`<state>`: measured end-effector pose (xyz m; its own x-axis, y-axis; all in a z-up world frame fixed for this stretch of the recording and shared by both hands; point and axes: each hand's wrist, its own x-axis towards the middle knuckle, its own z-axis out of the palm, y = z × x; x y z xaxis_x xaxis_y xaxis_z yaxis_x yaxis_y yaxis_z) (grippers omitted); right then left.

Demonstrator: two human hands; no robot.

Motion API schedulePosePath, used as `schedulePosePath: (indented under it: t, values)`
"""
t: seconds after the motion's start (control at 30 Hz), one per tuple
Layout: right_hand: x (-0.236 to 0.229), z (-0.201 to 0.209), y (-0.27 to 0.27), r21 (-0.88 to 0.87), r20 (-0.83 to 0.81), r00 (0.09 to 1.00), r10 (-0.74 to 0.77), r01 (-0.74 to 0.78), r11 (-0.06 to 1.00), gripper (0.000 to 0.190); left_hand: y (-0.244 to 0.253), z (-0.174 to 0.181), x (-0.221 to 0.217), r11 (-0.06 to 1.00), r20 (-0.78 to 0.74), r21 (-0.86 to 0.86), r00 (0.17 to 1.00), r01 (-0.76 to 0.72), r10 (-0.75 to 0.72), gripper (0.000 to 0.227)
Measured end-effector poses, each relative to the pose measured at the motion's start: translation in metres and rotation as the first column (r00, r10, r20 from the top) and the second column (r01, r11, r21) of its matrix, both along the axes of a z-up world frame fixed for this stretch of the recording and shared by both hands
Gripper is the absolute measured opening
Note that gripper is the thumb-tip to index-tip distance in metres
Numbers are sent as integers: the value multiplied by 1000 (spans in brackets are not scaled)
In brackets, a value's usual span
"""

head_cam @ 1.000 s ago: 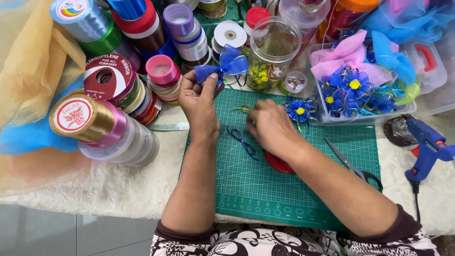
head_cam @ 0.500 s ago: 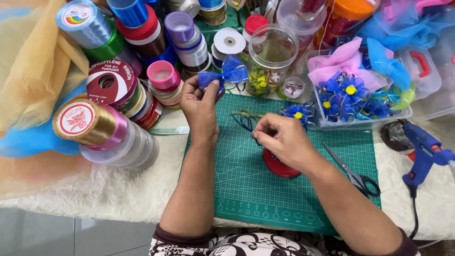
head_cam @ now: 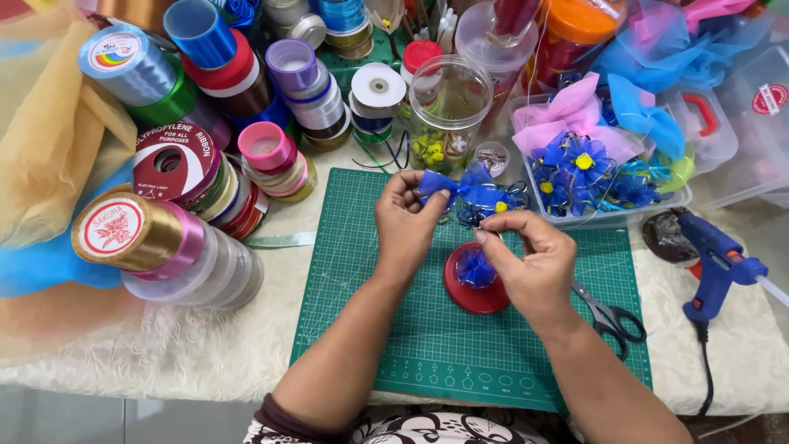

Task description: Finishing small decorative ribbon bows by applying hot glue and attaching small flower-shaped centers.

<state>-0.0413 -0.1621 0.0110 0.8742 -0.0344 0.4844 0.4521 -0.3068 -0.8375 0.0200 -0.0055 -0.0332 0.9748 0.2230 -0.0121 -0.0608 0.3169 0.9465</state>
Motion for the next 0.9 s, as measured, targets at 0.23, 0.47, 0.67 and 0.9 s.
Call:
schedulePosePath:
  t: [0.23, 0.47, 0.67, 0.9]
  values:
    - [1, -13, 28, -383, 533, 846, 27, 212, 899, 8, -20, -20, -3, 999, -29, -35, 1000, 10, -11, 25]
    - [-3, -23, 26, -215, 306, 952, -14, 84, 973, 5, -16, -16, 2, 990, -42, -137, 999, -38, 32, 27]
    - [-3, -24, 22, 71, -113, 994, 15, -7, 997, 7, -14, -13, 2, 988, -53, -144, 998, -53, 46, 28]
    - [2, -22, 14, 186, -188, 979, 82, -46, 982, 8, -6, -24, 11, 993, -42, -113, 998, -42, 38, 28]
